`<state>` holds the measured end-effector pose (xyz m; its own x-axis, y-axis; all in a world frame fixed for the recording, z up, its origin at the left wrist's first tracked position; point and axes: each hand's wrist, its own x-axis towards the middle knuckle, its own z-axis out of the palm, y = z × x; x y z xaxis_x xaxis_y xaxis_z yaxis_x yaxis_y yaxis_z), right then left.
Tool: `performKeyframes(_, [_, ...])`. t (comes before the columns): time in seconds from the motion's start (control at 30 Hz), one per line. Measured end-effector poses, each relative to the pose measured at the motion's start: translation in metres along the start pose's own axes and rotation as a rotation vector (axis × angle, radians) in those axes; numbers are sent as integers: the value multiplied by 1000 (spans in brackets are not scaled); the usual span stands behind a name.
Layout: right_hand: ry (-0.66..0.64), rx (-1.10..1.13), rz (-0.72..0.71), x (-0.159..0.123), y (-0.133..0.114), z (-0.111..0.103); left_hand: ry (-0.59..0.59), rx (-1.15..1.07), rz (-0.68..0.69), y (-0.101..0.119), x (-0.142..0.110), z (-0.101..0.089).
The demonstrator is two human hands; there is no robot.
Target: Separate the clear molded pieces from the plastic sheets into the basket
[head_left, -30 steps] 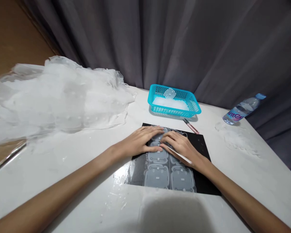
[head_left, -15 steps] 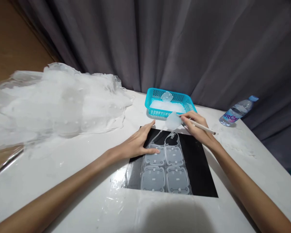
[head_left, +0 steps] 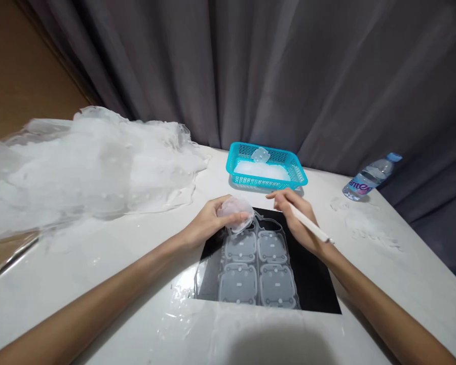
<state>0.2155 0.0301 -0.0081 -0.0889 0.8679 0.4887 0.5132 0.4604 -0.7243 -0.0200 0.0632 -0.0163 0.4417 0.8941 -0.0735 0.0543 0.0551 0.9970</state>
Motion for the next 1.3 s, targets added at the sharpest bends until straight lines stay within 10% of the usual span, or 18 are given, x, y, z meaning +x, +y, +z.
performKeyframes(0.2, [-282, -216, -311, -9, 18, 19, -28, -22, -9, -4, 3, -4])
performKeyframes(0.67, [-393, -132, -324, -7, 12, 13, -79, 221, 108, -6, -5, 2])
performKeyframes(0.93, [-311, -282, -355, -13, 2, 5, 526, -108, -38, -4, 18, -40])
performKeyframes(1.13, [0, -291, -11, -3, 32, 1, 48, -29, -50, 18, 2, -29])
performKeyframes(1.3, [-114, -123, -22, -5, 15, 4, -91, 72, 1, 13, -8, -7])
